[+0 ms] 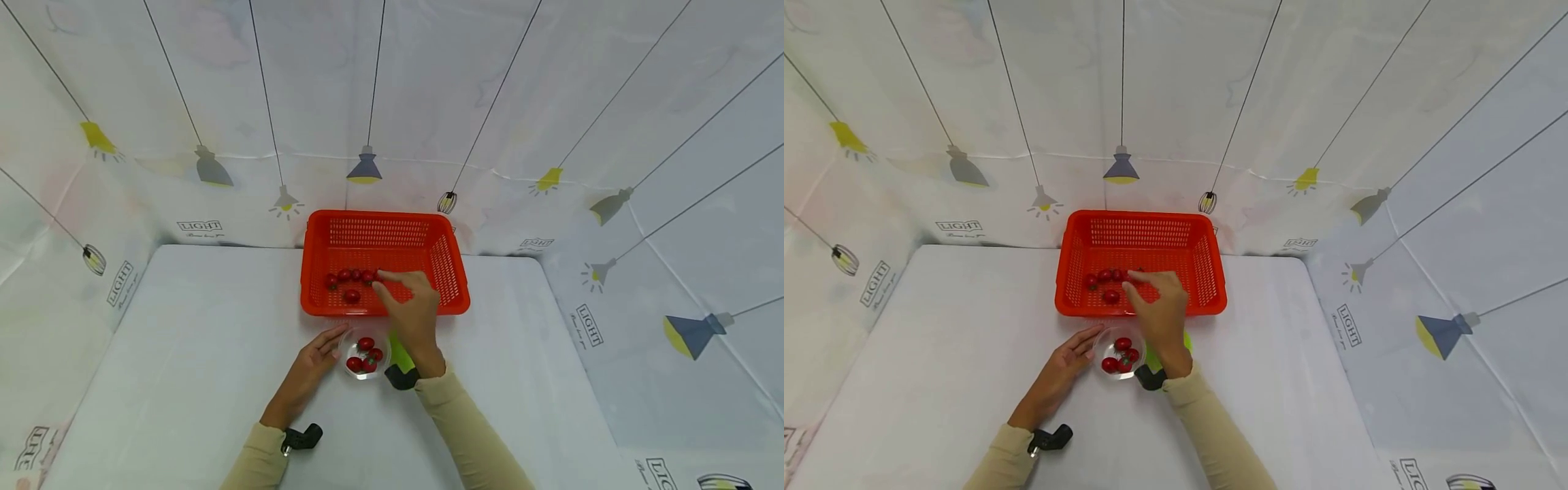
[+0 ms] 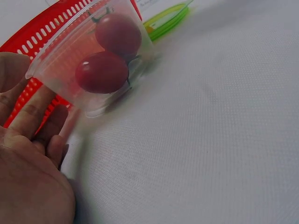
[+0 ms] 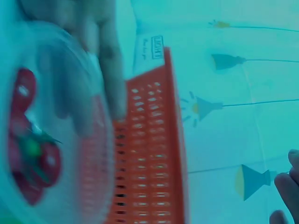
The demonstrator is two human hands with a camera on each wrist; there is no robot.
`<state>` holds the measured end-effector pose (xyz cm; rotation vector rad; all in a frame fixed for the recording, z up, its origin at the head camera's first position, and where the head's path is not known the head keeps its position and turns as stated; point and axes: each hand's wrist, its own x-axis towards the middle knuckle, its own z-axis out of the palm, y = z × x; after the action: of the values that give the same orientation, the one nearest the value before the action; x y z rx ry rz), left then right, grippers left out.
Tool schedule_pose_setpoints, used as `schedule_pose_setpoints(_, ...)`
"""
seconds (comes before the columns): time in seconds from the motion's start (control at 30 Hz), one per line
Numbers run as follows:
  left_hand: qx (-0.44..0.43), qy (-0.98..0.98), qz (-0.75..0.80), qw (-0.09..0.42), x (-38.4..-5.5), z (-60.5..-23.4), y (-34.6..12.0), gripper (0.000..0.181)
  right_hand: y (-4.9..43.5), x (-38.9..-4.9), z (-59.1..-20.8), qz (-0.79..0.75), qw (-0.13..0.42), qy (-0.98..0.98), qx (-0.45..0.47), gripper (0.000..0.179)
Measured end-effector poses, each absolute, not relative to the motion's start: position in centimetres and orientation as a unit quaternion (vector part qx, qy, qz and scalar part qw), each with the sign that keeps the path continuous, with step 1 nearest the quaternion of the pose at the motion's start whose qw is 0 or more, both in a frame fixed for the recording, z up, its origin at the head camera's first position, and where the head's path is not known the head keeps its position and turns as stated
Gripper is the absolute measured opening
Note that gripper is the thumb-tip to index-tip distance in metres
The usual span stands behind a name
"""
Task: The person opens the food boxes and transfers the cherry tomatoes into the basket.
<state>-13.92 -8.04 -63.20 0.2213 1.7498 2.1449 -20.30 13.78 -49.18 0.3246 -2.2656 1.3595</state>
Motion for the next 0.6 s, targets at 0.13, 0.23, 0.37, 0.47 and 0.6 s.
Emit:
schedule_pose_setpoints(0.13, 0.076, 0.623, 0.757, 0.182, -14.0, -63.4, -8.0, 0.051, 13.4, -17.7, -50.9, 0.48, 0.269, -0.831, 0.076, 0.023)
schedule_pose_setpoints(0.23, 0.073, 0.626, 0.755, 0.179, -14.0, -63.5, -8.0, 0.05, 13.2, -16.3, -52.8, 0.471, 0.271, -0.838, 0.051, 0.024)
schedule_pose_setpoints(0.37, 0.077, 0.626, 0.756, 0.177, -13.9, -63.6, -8.1, 0.051, 13.0, -15.2, -55.4, 0.467, 0.257, -0.846, 0.031, 0.024)
schedule_pose_setpoints(0.47, 0.082, 0.623, 0.758, 0.176, -14.0, -63.6, -8.1, 0.052, 12.9, -14.9, -56.9, 0.451, 0.261, -0.853, 0.032, 0.026)
schedule_pose_setpoints(0.6, 0.097, 0.62, 0.76, 0.17, -14.0, -63.6, -8.1, 0.053, 12.6, -14.6, -58.2, 0.418, 0.264, -0.869, 0.024, 0.029)
